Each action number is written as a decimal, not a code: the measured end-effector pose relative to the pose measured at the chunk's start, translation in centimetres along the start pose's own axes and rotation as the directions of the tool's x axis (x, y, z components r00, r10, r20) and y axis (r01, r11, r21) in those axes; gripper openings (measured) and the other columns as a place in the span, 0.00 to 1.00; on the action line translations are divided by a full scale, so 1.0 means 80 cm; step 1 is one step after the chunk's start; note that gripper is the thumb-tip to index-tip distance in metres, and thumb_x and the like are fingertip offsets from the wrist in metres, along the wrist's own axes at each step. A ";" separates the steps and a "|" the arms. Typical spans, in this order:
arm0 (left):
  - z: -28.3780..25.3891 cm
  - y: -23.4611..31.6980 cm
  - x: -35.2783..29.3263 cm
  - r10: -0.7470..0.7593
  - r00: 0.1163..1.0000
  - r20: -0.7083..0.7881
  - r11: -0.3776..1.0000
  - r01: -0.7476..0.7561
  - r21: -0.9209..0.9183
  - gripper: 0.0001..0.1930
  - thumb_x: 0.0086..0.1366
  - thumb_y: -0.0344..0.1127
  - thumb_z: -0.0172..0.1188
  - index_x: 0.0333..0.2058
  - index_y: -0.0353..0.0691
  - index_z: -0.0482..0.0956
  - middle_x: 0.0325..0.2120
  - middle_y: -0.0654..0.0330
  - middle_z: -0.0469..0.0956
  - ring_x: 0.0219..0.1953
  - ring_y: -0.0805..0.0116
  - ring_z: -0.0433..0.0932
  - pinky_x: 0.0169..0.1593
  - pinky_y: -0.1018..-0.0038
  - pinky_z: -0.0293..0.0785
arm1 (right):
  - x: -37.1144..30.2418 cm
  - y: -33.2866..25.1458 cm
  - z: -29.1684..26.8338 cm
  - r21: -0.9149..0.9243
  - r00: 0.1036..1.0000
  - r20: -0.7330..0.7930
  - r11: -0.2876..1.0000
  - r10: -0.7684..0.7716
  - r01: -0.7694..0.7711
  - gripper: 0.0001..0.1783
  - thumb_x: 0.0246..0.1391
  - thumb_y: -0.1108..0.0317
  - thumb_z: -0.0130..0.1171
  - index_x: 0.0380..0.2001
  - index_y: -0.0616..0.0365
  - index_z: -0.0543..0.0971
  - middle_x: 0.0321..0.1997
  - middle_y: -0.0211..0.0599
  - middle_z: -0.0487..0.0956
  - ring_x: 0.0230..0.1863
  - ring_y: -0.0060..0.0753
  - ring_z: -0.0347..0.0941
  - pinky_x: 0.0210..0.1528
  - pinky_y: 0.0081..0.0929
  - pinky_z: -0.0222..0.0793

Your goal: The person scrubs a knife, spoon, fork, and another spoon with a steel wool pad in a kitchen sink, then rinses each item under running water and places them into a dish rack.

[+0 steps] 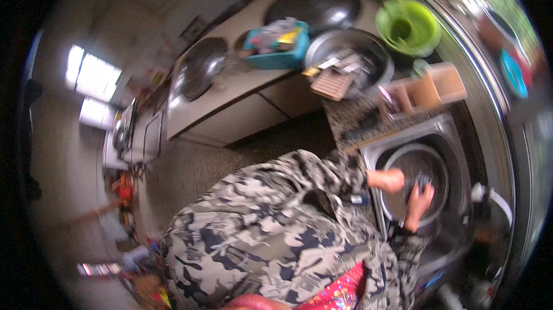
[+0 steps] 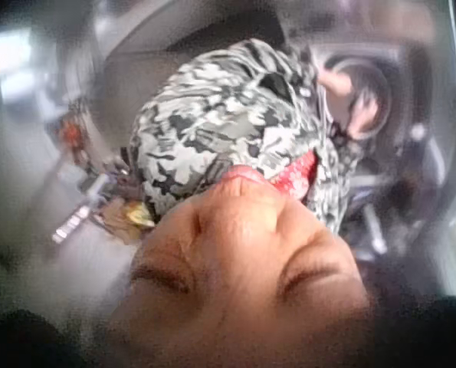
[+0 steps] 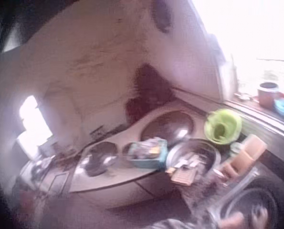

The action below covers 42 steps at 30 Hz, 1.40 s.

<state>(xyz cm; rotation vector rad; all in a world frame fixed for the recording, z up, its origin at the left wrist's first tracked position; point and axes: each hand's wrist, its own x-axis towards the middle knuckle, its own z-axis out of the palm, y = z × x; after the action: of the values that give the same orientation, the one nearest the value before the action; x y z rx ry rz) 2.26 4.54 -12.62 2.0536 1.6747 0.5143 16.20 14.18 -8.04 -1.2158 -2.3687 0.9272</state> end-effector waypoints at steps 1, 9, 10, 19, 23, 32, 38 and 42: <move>0.003 0.008 0.006 -0.371 0.928 0.036 0.885 0.365 -0.289 0.07 0.49 0.36 0.55 0.20 0.40 0.78 0.19 0.47 0.76 0.23 0.57 0.77 0.25 0.65 0.70 | -0.002 0.002 0.007 0.040 0.981 0.063 0.983 -0.183 0.181 0.19 0.48 0.64 0.60 0.39 0.69 0.74 0.38 0.52 0.74 0.44 0.51 0.70 0.48 0.39 0.65; -0.014 0.035 -0.014 -0.625 0.735 0.263 0.538 0.650 -0.536 0.11 0.50 0.31 0.50 0.23 0.29 0.79 0.24 0.41 0.78 0.29 0.51 0.80 0.33 0.62 0.76 | -0.002 -0.030 -0.009 0.017 0.987 0.157 0.999 -0.038 0.036 0.27 0.50 0.59 0.60 0.46 0.70 0.72 0.46 0.59 0.73 0.48 0.54 0.69 0.51 0.39 0.64; -0.012 0.038 -0.015 -0.719 0.665 0.200 0.458 0.670 -0.584 0.12 0.51 0.32 0.51 0.24 0.28 0.79 0.24 0.40 0.78 0.29 0.50 0.80 0.33 0.61 0.76 | -0.005 -0.029 0.003 0.030 0.974 0.197 0.994 -0.109 0.105 0.26 0.50 0.59 0.60 0.46 0.70 0.72 0.46 0.59 0.73 0.47 0.54 0.69 0.50 0.39 0.64; 0.029 0.004 -0.043 -0.266 0.962 -0.053 0.964 0.266 -0.022 0.09 0.45 0.32 0.53 0.17 0.35 0.80 0.17 0.48 0.77 0.20 0.52 0.77 0.25 0.60 0.72 | 0.010 -0.017 0.017 0.021 0.986 0.143 0.996 0.088 -0.092 0.23 0.50 0.62 0.60 0.45 0.68 0.74 0.43 0.52 0.78 0.43 0.44 0.75 0.48 0.34 0.67; 0.028 0.010 -0.042 -0.549 0.832 -0.078 0.768 0.466 -0.439 0.10 0.46 0.33 0.53 0.21 0.35 0.81 0.18 0.48 0.78 0.24 0.54 0.78 0.26 0.61 0.72 | -0.019 -0.030 0.033 0.114 0.955 0.198 0.973 -0.219 0.200 0.23 0.47 0.63 0.62 0.43 0.68 0.74 0.44 0.56 0.75 0.45 0.47 0.72 0.49 0.36 0.66; 0.003 0.014 -0.065 -0.157 0.973 0.170 0.988 0.151 0.044 0.07 0.49 0.37 0.56 0.22 0.45 0.81 0.18 0.61 0.77 0.23 0.65 0.77 0.26 0.68 0.73 | 0.015 0.135 0.080 -0.169 0.953 0.279 0.983 0.121 -0.075 0.22 0.46 0.60 0.58 0.38 0.70 0.76 0.40 0.58 0.78 0.40 0.58 0.74 0.45 0.41 0.68; -0.037 0.021 -0.084 -0.116 0.975 0.190 0.966 0.066 0.249 0.05 0.50 0.35 0.56 0.21 0.44 0.79 0.17 0.60 0.76 0.21 0.64 0.76 0.26 0.68 0.72 | -0.017 0.229 0.130 -0.674 0.974 0.032 0.724 0.226 -0.146 0.36 0.41 0.55 0.64 0.52 0.64 0.69 0.42 0.53 0.76 0.43 0.50 0.74 0.46 0.40 0.68; -0.022 0.023 -0.098 -0.150 0.978 0.144 0.984 0.134 0.118 0.07 0.53 0.38 0.54 0.21 0.44 0.77 0.18 0.58 0.74 0.23 0.60 0.74 0.28 0.66 0.70 | -0.027 0.171 0.079 0.033 0.654 0.667 0.891 -0.356 0.452 0.42 0.36 0.70 0.66 0.59 0.58 0.63 0.55 0.48 0.70 0.55 0.49 0.65 0.58 0.39 0.61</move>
<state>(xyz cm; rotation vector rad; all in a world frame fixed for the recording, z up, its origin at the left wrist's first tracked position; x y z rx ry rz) 1.28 -3.25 -10.23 1.9724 1.7742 0.2179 22.29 15.74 -21.93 -0.3300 -3.1134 1.1831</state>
